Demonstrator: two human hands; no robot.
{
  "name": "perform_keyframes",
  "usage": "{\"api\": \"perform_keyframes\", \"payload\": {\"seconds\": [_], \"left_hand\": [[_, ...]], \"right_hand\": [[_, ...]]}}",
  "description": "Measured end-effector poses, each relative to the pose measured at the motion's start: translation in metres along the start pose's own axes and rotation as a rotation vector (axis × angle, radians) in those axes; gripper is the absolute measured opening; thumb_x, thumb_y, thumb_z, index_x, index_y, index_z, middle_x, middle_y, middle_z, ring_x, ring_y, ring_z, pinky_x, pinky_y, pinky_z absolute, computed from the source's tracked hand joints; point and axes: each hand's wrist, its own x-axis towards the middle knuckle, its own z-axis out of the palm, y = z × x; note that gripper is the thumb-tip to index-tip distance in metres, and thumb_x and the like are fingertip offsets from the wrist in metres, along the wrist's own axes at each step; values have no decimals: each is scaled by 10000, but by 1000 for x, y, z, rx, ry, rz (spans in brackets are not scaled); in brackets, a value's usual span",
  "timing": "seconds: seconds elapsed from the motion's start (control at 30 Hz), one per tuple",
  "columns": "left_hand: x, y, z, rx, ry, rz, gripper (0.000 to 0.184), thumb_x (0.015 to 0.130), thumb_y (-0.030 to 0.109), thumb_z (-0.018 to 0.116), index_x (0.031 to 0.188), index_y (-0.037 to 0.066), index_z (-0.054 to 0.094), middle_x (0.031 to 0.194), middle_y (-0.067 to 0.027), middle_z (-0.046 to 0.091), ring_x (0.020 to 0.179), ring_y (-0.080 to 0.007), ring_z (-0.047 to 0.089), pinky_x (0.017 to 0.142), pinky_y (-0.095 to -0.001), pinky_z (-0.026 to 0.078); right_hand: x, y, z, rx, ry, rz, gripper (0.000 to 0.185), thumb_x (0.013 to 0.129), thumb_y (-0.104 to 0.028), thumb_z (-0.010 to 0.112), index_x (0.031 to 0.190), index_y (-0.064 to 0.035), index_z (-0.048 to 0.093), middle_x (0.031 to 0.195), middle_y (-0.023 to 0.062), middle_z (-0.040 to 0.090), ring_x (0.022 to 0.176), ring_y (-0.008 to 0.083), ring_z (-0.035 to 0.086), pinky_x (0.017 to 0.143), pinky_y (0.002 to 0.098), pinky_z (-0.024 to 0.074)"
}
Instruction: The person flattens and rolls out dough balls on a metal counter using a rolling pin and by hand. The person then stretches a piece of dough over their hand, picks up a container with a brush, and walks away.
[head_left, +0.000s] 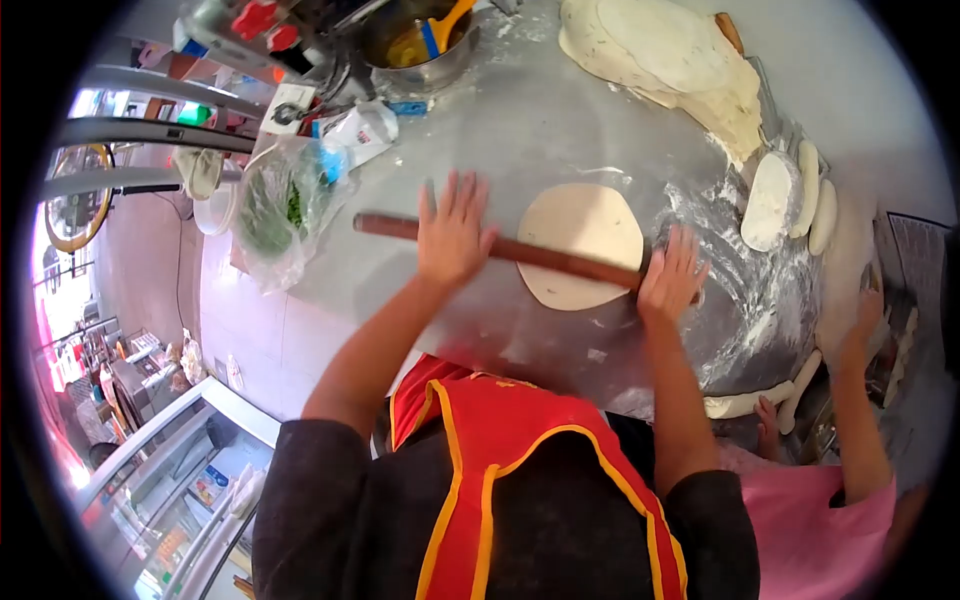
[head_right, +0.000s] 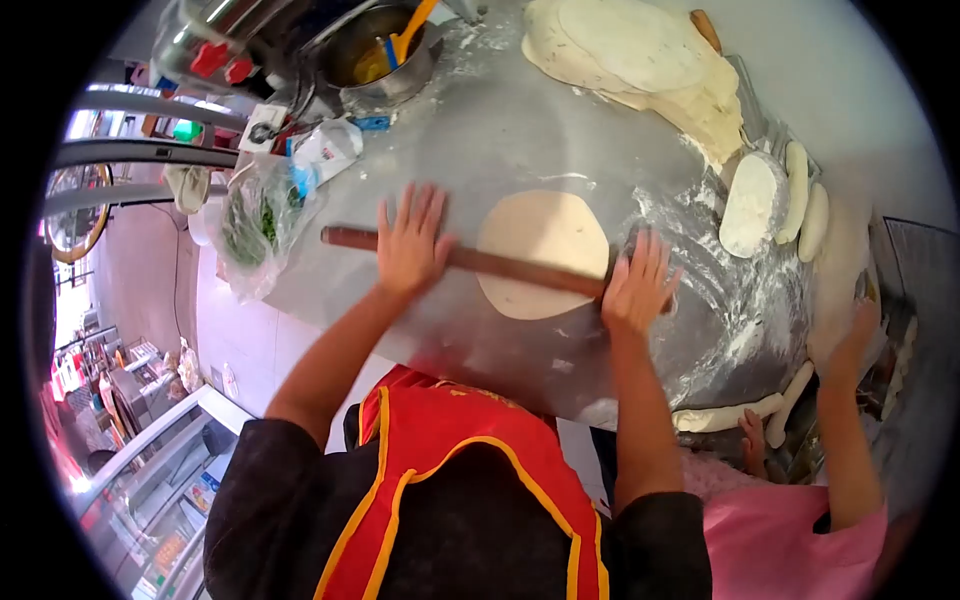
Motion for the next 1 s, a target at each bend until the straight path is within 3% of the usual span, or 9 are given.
{"api": "perform_keyframes", "payload": {"seconds": [0.2,0.37,0.43,0.57,0.63,0.7,0.8,0.83,1.0], "left_hand": [[125,-8,8,74,206,83,609,968,436,482,1444,64,405,1541,-127,329,1456,-311,222,1161,-567,144],[6,-7,3,-55,-47,125,696,922,482,538,1431,26,407,1500,-152,381,1424,-297,292,1167,-535,164],[-48,0,-14,-231,97,167,690,788,271,732,1375,29,463,1366,-166,511,1305,-326,449,1134,-511,279],[-64,-23,2,-250,67,348,467,689,150,732,1114,38,577,1116,-134,587,1074,-336,549,966,-465,433],[-52,-21,-14,-322,-80,354,344,662,116,708,973,40,583,997,-123,583,968,-332,560,858,-444,476],[-59,-14,-35,-343,-95,361,307,661,107,698,929,42,563,951,-125,573,924,-332,562,789,-441,478],[-83,-5,-45,-383,-99,374,241,690,118,665,896,49,561,885,-126,569,866,-335,579,737,-435,488],[-90,-2,-43,-388,-104,365,229,698,124,659,892,51,563,878,-124,569,857,-334,581,733,-432,490],[-112,11,-35,-375,-281,342,384,692,167,728,1024,50,575,1017,-124,603,987,-320,595,822,-418,508]], "right_hand": [[116,16,24,4,170,-38,479,994,-297,464,1418,-77,420,1489,146,405,1396,315,344,1144,592,154],[-14,5,-2,28,-68,-98,566,961,-249,499,1433,30,360,1476,237,384,1370,377,363,1110,551,256],[-74,-5,-22,144,-107,-69,587,948,-275,539,1419,37,377,1423,259,434,1319,395,411,1075,537,302],[-61,-16,-5,428,-127,177,607,896,-291,664,1337,67,449,1229,253,567,1149,400,518,1005,499,377],[-11,-23,22,901,-107,476,609,813,-249,759,1243,91,493,994,163,670,833,289,662,783,391,507],[34,-31,11,978,-426,788,553,778,-199,776,1187,90,542,900,120,693,692,218,664,643,334,516],[45,-25,12,1077,-619,664,486,759,-171,788,1135,69,595,885,107,696,678,184,657,620,323,521],[44,-28,6,820,-590,469,397,772,-124,772,1107,39,634,945,115,699,728,177,664,644,316,537],[38,-33,8,1273,-592,646,356,829,-95,731,1153,16,631,994,128,699,825,207,680,713,338,558]]}}
